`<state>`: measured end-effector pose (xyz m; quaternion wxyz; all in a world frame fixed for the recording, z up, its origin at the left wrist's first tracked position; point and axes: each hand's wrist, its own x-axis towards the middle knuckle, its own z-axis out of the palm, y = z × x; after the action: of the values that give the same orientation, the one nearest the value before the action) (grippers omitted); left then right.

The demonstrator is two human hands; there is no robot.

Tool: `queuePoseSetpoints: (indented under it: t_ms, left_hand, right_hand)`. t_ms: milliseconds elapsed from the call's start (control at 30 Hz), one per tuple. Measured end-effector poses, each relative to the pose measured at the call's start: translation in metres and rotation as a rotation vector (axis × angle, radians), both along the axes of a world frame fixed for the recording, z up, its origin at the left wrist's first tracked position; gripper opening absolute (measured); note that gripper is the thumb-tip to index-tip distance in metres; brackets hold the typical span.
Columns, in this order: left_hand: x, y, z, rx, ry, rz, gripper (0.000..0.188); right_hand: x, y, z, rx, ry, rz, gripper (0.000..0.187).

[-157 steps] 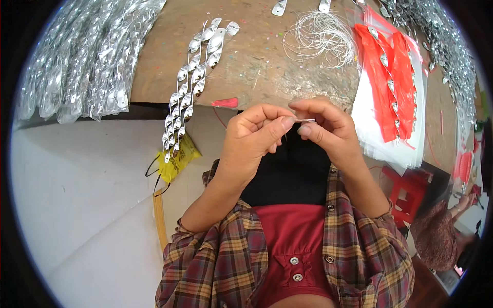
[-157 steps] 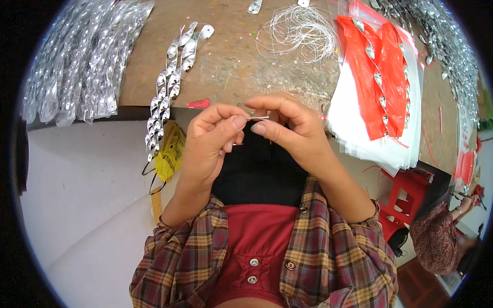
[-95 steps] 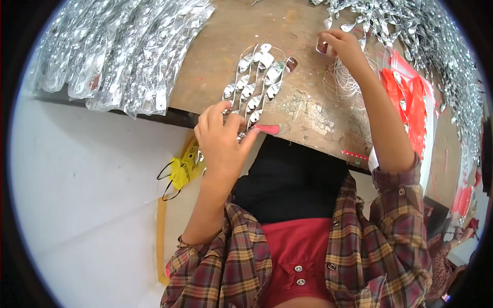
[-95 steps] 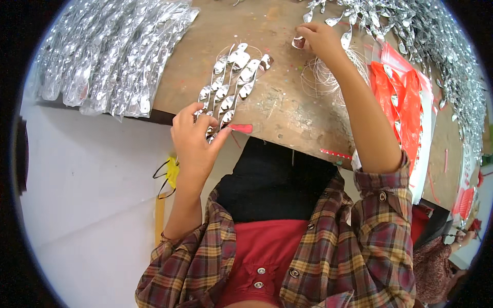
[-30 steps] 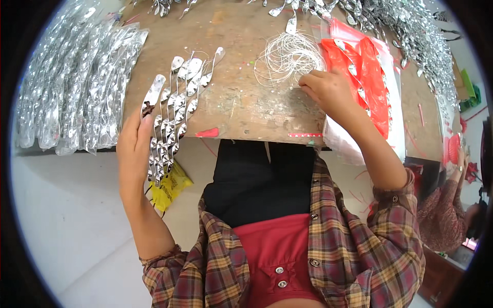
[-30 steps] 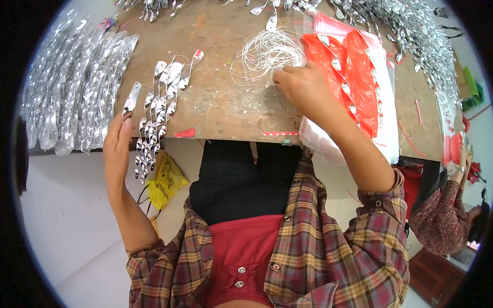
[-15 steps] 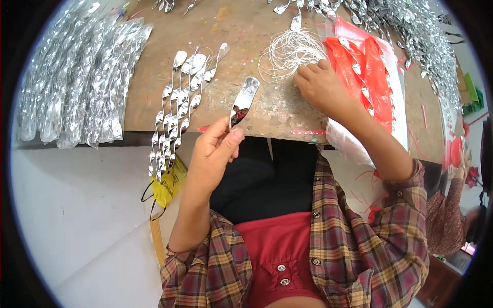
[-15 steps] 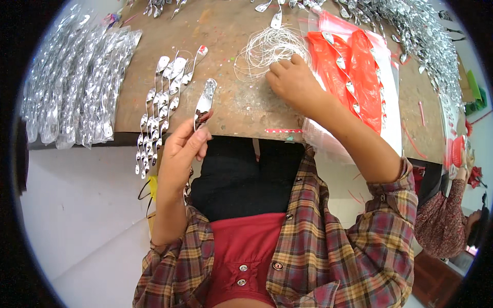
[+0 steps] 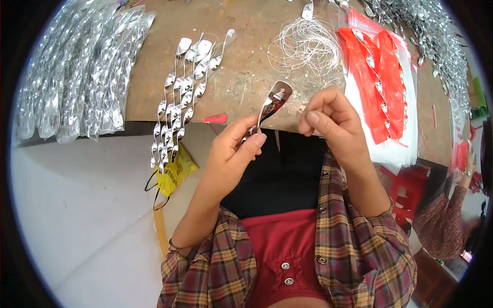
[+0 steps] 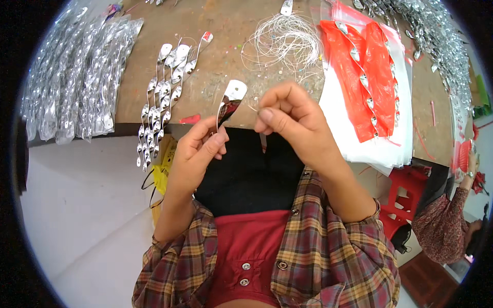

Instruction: Thread small silver decorative pieces onto a thin string to assemble a garland.

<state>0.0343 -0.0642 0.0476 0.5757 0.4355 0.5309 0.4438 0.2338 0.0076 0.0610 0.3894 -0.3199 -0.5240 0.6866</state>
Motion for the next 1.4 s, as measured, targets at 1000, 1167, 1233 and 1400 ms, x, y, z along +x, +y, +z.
queuePoseSetpoints:
  t_ms: [1000,1167,1233,1400]
  left_hand:
    - [0.009,-0.001,0.004,0.311,0.276,0.034,0.036]
    - [0.006,-0.005,0.003,0.199,0.083,-0.1,0.033]
    - [0.011,-0.003,0.001,0.154,-0.086,-0.073,0.03]
    - [0.011,0.015,0.01,0.109,-0.262,-0.067,0.02]
  right_hand:
    - [-0.004,0.005,0.006,-0.18,0.091,-0.019,0.025]
    - [0.0,0.004,0.001,-0.156,0.096,0.078,0.018]
    - [0.0,0.001,0.002,-0.166,0.082,0.107,0.016]
    - [-0.003,-0.004,0.007,-0.103,0.004,0.16,0.015]
